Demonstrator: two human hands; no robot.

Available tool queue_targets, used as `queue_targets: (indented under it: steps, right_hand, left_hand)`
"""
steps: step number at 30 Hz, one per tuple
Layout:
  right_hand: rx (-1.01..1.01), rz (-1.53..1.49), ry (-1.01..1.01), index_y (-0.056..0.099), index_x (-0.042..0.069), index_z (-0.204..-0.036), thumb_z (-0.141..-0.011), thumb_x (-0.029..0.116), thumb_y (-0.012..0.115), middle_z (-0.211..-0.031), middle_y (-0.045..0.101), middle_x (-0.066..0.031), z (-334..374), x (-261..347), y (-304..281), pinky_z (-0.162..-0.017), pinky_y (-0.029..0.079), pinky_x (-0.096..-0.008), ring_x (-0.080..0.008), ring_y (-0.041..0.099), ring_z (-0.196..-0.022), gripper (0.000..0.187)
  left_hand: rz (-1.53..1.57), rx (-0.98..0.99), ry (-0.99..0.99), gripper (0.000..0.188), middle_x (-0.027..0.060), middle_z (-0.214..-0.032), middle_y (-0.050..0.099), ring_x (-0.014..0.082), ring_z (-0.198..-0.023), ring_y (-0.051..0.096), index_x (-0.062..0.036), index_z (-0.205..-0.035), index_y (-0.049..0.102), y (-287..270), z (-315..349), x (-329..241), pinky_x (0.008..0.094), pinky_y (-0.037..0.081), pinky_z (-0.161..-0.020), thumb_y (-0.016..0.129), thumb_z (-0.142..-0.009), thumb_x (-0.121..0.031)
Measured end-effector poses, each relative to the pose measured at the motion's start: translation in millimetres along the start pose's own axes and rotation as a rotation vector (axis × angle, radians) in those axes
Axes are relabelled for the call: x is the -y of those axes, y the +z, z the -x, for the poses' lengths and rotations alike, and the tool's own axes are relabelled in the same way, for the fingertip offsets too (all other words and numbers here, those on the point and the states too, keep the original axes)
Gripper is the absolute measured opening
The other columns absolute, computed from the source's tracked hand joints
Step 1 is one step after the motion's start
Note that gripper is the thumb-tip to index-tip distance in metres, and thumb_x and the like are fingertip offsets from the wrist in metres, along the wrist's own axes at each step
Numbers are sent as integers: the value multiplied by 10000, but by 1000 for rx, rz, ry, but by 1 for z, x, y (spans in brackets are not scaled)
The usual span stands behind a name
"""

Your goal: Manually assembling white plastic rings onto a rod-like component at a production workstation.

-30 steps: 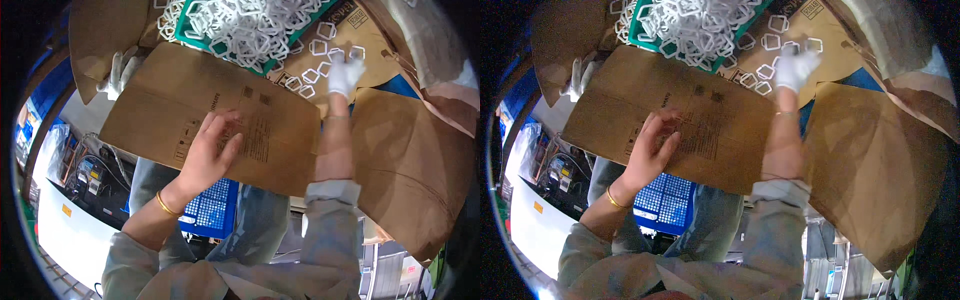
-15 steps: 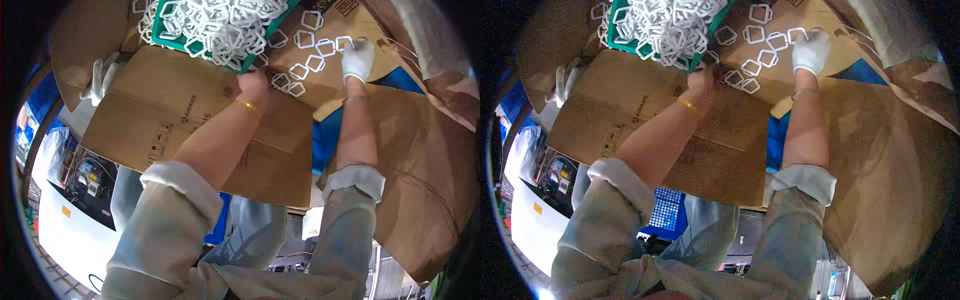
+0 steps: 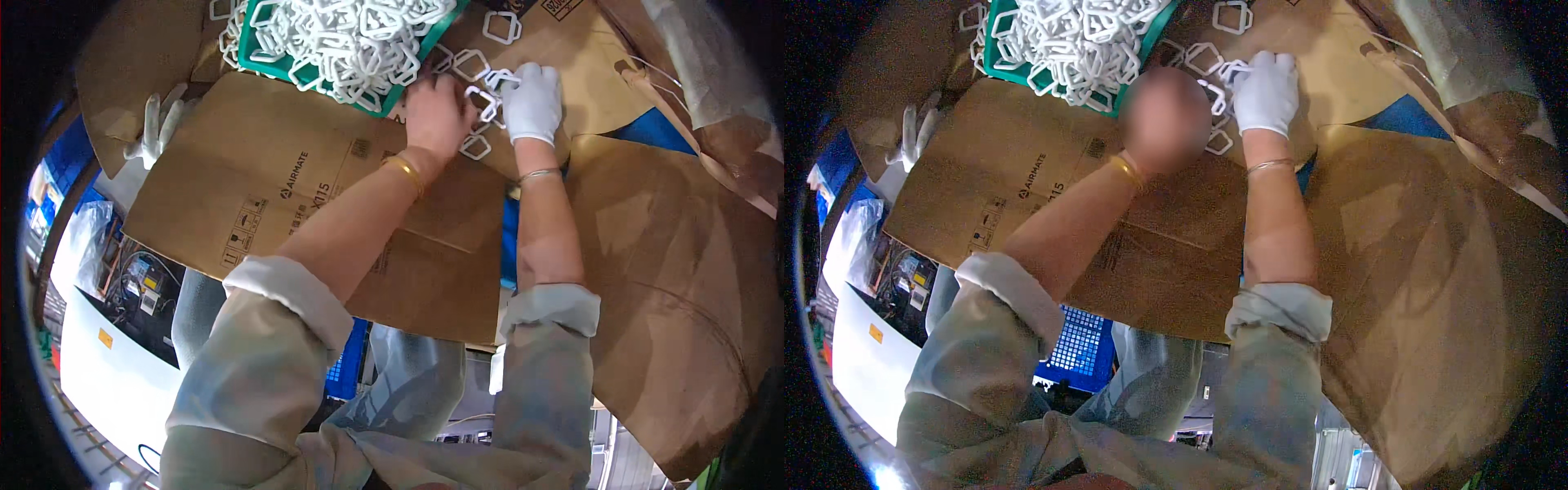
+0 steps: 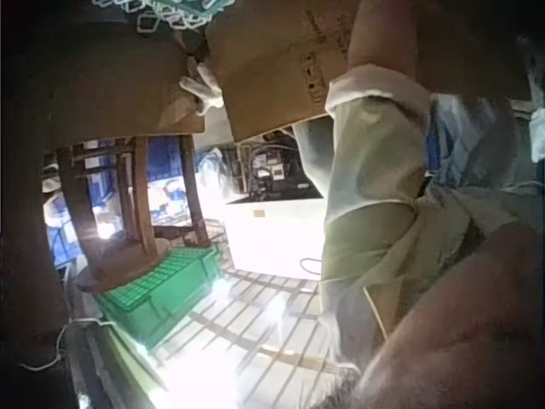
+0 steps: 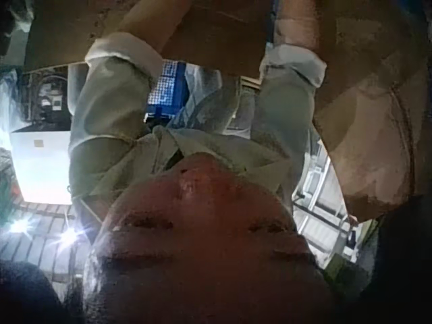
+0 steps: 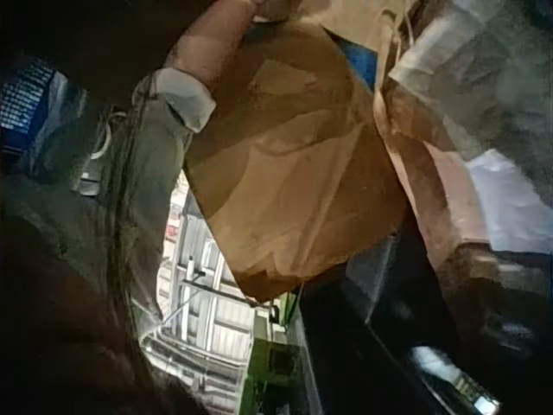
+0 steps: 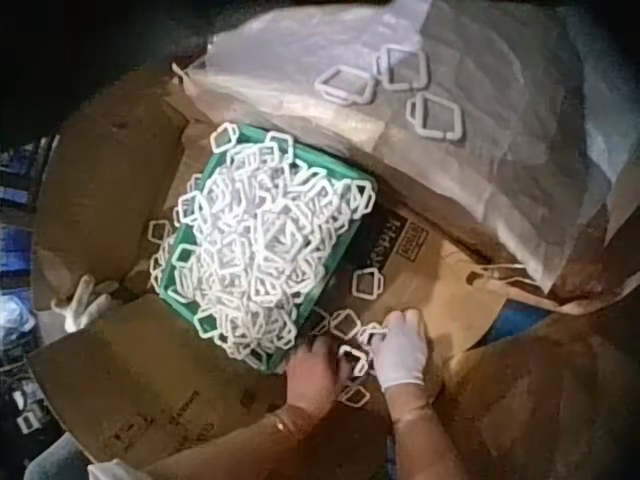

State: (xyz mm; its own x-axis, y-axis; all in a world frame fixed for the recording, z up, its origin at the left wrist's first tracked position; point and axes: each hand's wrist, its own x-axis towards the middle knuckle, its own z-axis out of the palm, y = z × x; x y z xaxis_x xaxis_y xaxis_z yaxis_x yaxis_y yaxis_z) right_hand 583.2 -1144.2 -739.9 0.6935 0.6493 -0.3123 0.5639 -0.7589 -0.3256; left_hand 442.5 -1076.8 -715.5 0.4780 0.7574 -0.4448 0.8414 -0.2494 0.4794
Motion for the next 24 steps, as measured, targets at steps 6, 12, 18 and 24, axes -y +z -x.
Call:
queue_targets:
  steps: [6, 12, 18, 24]
  right_hand:
    - [58, -316, -30, 631, 111, -1082, -870, 218, 589, -1089, 637, -196, -40, 14, -16, -855, 493, -503, -396, 612, -994, 241]
    - [-21, 40, -14, 637, 101, -1132, -872, 212, 568, -1087, 643, -193, -59, 25, -2, -908, 496, -497, -391, 600, -1071, 290]
    - [200, -497, 267, 626, 91, -1010, -856, 169, 634, -982, 691, -178, 4, -15, -14, -841, 521, -445, -363, 671, -937, 173]
    - [41, -225, 212, 650, 98, -988, -809, 154, 663, -1106, 637, -165, 65, -15, 14, -846, 509, -459, -374, 626, -994, 189]
  left_hand:
    - [-326, 101, 67, 359, 211, -1462, 401, 406, -1239, 484, -58, -1157, 545, 8, -21, 2, 500, 442, -998, 639, -826, -163]
    - [-427, 190, 235, 280, 158, -1429, 434, 345, -1253, 486, -67, -1165, 561, 5, -28, 11, 459, 497, -962, 525, -897, -140]
    - [-554, 201, 432, 355, 189, -1350, 445, 382, -1184, 560, -65, -1263, 507, 3, -48, 23, 461, 582, -836, 510, -911, -110]
    - [-728, 337, 488, 297, 172, -1203, 531, 354, -1051, 628, -48, -1191, 503, 3, -50, 6, 422, 596, -755, 532, -904, -122]
